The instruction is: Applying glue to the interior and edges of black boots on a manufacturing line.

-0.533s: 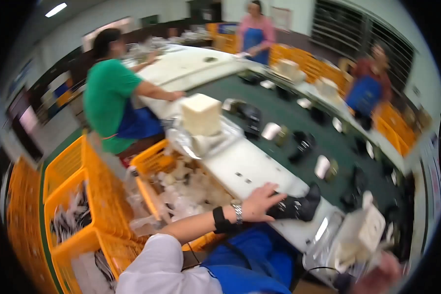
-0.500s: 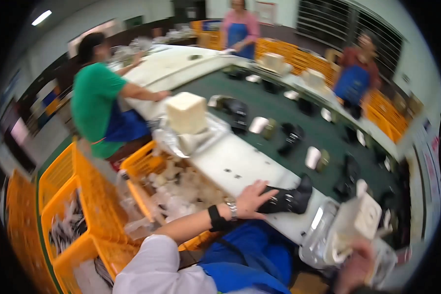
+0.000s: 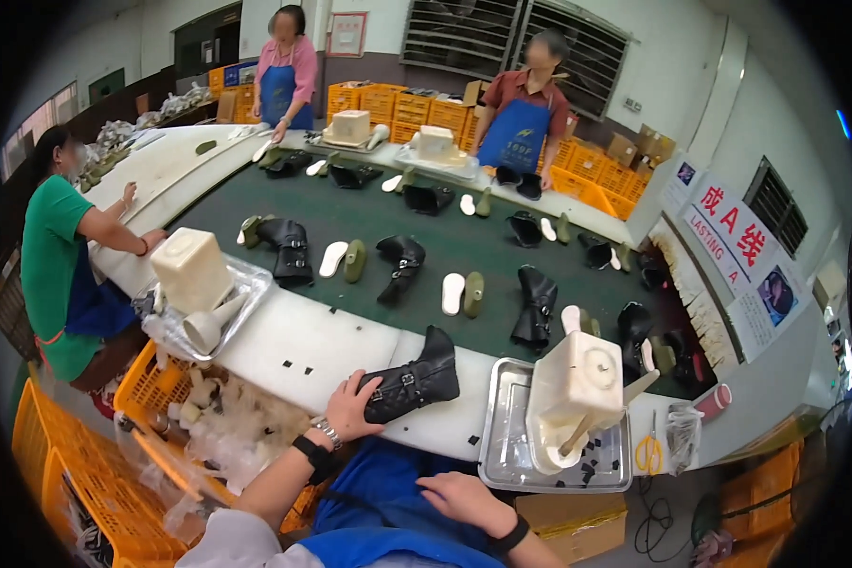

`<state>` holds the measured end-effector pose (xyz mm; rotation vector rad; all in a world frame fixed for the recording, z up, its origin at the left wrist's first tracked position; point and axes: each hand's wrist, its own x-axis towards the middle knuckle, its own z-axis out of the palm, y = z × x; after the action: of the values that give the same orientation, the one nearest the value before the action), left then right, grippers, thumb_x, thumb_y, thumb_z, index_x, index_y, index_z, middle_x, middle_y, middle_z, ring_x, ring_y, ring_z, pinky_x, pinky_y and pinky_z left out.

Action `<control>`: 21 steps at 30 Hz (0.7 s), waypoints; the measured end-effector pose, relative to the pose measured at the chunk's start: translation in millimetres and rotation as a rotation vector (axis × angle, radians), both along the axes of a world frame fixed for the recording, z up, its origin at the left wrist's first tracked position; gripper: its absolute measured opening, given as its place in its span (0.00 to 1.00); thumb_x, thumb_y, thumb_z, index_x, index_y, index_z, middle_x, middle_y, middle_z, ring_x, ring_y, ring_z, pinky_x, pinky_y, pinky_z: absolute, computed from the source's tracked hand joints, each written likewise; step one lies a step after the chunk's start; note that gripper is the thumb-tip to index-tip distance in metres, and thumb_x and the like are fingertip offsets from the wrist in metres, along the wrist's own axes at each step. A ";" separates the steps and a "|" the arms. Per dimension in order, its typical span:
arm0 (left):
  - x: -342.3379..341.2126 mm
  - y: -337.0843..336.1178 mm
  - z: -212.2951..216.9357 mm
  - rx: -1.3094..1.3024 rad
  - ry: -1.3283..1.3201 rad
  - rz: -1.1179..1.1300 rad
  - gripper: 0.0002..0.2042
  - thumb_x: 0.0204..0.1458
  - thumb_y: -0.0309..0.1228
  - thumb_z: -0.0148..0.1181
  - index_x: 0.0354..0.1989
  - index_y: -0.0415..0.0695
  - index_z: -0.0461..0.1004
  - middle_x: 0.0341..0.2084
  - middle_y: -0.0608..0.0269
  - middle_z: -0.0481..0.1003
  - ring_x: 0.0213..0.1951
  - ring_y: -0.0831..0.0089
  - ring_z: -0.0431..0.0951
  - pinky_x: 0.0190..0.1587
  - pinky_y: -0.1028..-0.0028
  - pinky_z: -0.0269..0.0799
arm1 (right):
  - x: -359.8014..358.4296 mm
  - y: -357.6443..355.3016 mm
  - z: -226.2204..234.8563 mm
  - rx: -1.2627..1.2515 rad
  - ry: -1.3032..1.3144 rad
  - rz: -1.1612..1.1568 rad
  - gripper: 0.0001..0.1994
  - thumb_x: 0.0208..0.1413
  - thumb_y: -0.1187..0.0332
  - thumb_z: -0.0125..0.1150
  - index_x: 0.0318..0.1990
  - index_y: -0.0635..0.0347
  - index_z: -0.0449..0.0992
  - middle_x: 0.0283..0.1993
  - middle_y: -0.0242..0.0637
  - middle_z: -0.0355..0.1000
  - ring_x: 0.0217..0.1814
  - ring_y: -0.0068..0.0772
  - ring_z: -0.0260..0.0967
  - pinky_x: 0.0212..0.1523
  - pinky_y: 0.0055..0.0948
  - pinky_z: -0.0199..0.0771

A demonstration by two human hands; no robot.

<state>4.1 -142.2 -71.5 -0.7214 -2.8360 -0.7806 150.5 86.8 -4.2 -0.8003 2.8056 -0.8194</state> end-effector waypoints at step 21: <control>5.4 -60.7 27.3 2.089 -1.187 -0.564 0.38 0.46 0.54 0.52 0.59 0.38 0.52 0.51 0.47 0.62 0.45 0.57 0.71 0.42 0.69 0.73 | -170.5 -75.0 -39.3 0.128 -0.044 0.026 0.18 0.47 0.63 0.54 0.48 0.55 0.70 0.42 0.47 0.68 0.43 0.49 0.66 0.43 0.39 0.68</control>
<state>9.5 -202.9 -44.2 -0.4543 -0.2983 -3.6511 -20.0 11.8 -43.5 -0.7862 2.7698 -0.6376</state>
